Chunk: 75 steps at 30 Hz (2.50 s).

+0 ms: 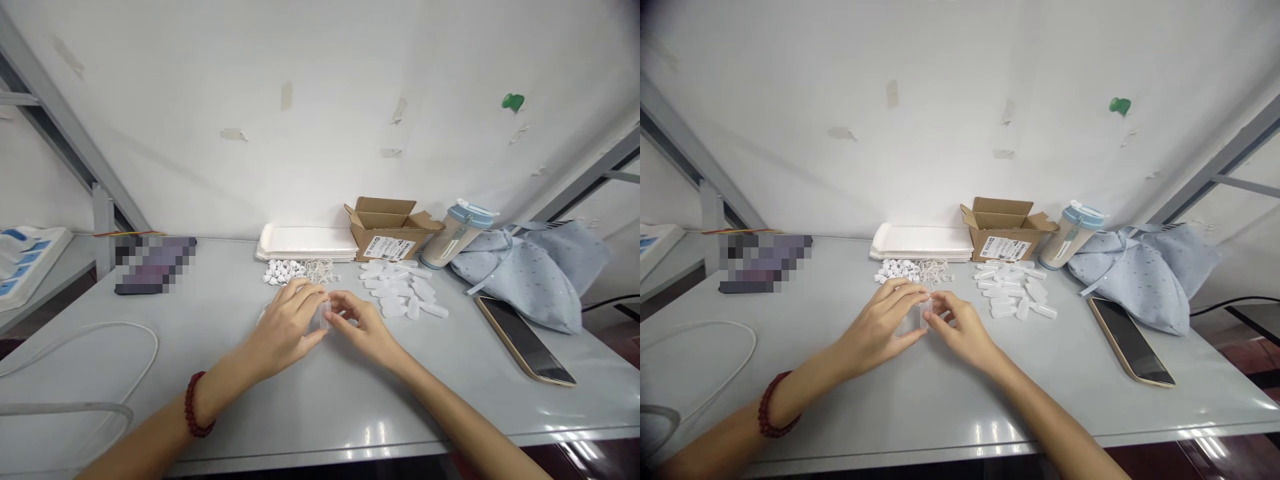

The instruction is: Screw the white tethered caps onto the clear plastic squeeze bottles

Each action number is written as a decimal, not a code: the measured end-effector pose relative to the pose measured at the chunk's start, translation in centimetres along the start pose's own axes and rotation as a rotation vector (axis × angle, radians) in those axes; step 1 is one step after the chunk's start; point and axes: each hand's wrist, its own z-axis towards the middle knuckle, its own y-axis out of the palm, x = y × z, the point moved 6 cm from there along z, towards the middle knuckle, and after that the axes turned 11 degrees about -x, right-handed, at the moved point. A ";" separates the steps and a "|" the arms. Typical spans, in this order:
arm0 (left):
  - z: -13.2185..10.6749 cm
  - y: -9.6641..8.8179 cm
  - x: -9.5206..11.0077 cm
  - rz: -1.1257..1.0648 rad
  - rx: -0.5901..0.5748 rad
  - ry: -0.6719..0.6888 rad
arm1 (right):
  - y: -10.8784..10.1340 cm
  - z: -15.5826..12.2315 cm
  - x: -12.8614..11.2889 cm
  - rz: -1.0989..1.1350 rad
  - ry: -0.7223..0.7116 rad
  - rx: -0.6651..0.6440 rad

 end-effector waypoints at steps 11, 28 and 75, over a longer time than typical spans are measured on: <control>-0.4 0.4 -1.3 -0.203 -0.347 -0.142 | 1.4 0.3 0.0 -0.317 -0.046 -0.163; -1.1 1.3 -2.1 -0.218 -0.456 -0.233 | 1.9 0.1 0.5 -0.281 -0.051 -0.166; -0.7 0.5 -2.3 -0.217 -0.424 -0.236 | 1.0 0.3 0.9 -0.293 -0.047 -0.165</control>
